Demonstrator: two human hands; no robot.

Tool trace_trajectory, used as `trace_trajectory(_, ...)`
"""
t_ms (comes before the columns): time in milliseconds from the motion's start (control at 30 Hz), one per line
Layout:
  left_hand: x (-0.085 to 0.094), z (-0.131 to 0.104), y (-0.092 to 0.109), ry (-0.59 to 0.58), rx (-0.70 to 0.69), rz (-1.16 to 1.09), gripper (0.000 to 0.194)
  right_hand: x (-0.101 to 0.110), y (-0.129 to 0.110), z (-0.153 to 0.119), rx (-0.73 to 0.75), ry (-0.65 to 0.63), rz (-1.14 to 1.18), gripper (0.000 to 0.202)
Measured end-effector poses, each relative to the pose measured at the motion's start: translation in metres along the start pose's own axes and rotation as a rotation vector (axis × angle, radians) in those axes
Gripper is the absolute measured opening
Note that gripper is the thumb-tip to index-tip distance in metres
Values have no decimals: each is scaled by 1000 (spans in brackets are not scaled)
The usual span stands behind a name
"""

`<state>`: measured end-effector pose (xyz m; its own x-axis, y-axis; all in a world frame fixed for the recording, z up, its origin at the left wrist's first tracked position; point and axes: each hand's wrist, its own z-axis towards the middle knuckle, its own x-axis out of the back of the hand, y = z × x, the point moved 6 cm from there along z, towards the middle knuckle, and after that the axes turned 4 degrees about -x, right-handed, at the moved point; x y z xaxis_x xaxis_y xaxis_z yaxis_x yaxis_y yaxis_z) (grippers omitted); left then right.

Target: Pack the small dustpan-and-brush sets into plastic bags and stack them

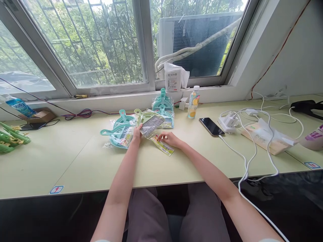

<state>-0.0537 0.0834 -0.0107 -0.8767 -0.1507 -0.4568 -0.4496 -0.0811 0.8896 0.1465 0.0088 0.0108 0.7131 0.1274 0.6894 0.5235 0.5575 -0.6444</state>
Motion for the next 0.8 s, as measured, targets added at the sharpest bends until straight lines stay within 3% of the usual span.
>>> trace_trajectory(67,2,0,5,16,-24,-28,22,14,13,1,-82,66,-39,27)
trace_trajectory(200,4,-1,8,33,-15,-54,19,61,46,-6,-402,346,-255,30)
trace_trajectory(300,2,-4,7,31,4,-78,17,85,64,-19,-641,407,-415,33)
trace_trajectory(400,-4,-7,7,-15,-2,-95,23,102,66,-33,-786,502,-651,30)
trace_trajectory(467,-7,-7,5,-38,-5,-100,28,106,54,-37,-756,625,-740,28)
trace_trajectory(533,-10,-8,2,-56,-3,-97,31,100,38,-35,-652,710,-697,27)
trace_trajectory(600,-14,-10,-1,-78,-1,-90,34,85,24,-26,-533,711,-512,26)
trace_trajectory(667,-21,-13,-2,-116,-11,-90,38,60,15,-13,-427,574,-153,26)
trace_trajectory(800,-36,-24,0,-229,-31,-78,40,8,20,-1,-593,247,553,26)
